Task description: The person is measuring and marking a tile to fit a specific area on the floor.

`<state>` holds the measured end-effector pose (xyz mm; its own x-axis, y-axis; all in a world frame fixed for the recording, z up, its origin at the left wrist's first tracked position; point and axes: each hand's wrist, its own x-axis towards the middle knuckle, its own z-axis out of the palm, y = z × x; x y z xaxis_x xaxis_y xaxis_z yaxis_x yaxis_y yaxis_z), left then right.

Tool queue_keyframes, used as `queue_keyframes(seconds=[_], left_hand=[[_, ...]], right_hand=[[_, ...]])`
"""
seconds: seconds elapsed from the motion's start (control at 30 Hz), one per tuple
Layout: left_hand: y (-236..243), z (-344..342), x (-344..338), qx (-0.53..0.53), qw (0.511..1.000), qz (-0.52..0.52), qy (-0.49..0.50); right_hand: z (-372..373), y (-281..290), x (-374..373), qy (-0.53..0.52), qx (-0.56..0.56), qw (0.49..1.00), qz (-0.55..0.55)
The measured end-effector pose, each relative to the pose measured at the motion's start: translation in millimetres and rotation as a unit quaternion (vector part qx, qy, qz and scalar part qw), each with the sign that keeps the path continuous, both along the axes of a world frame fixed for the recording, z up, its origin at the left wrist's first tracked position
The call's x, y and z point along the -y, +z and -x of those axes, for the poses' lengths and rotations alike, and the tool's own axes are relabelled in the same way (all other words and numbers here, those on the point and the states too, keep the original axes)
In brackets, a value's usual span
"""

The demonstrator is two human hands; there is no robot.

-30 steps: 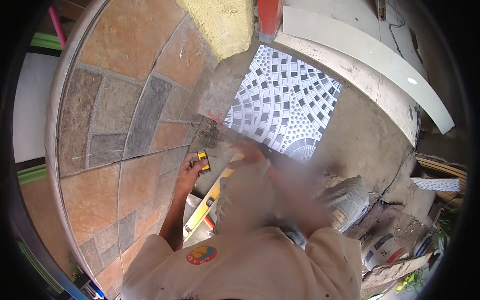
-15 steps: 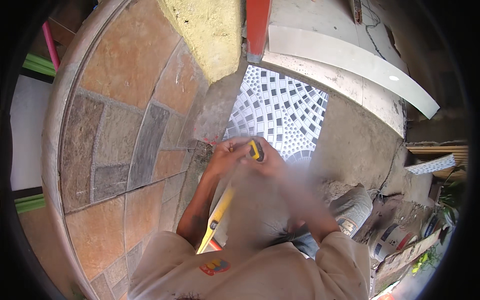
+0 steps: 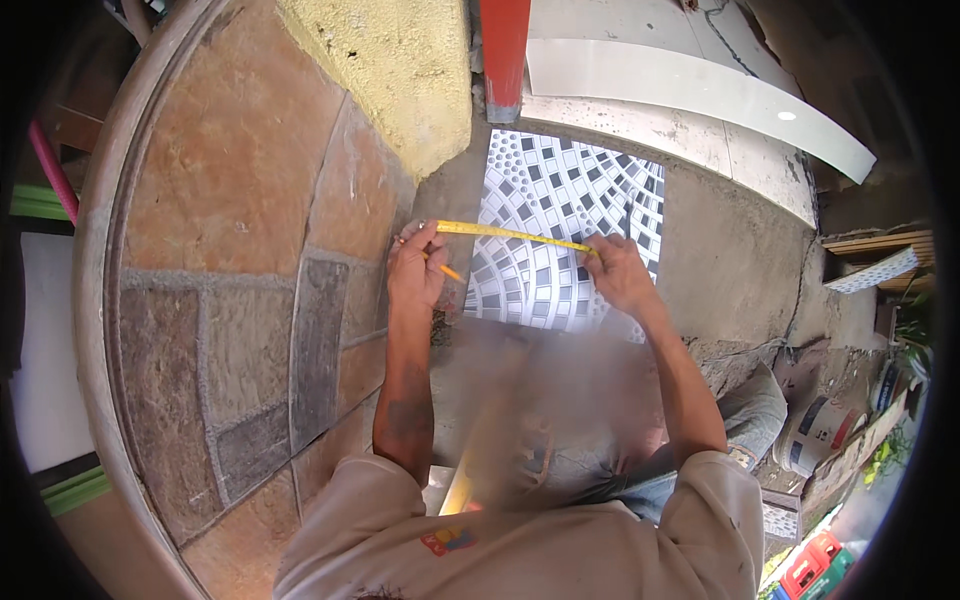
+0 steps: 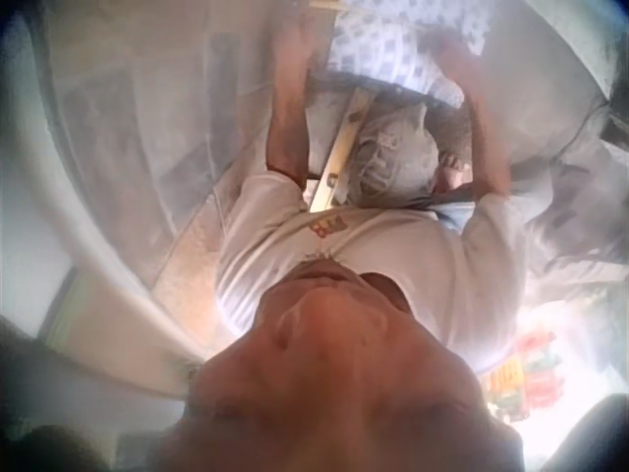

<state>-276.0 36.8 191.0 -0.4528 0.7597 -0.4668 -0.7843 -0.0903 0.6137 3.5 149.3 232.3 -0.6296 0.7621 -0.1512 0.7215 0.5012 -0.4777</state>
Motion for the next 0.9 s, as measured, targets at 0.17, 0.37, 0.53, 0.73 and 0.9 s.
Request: queue_keyframes(seconds=[0.17, 0.37, 0.53, 0.73, 0.9], left_hand=[[-33.6, 0.7, -51.8, 0.017, 0.989, 0.058, 0.133], [-65.0, 8.9, -90.2, -0.070, 0.991, 0.113, 0.027], [-71.7, 30.1, -111.4, -0.081, 0.976, 0.197, 0.050], [-74.9, 33.1, -111.4, -0.117, 0.973, 0.199, 0.030], [-74.8, 39.5, -102.1, -0.080, 0.976, 0.192, 0.061]], right_hand=[[28.8, -20.4, -30.1, -0.059, 0.003, 0.998, 0.033], [56.0, -33.1, -66.5, -0.082, 0.015, 0.996, -0.044], [82.8, -44.8, -85.1, -0.077, 0.059, 0.995, -0.024], [86.8, -51.5, -85.9, -0.099, 0.079, 0.992, 0.011], [102.6, -58.2, -79.7, -0.082, 0.099, 0.992, 0.017]])
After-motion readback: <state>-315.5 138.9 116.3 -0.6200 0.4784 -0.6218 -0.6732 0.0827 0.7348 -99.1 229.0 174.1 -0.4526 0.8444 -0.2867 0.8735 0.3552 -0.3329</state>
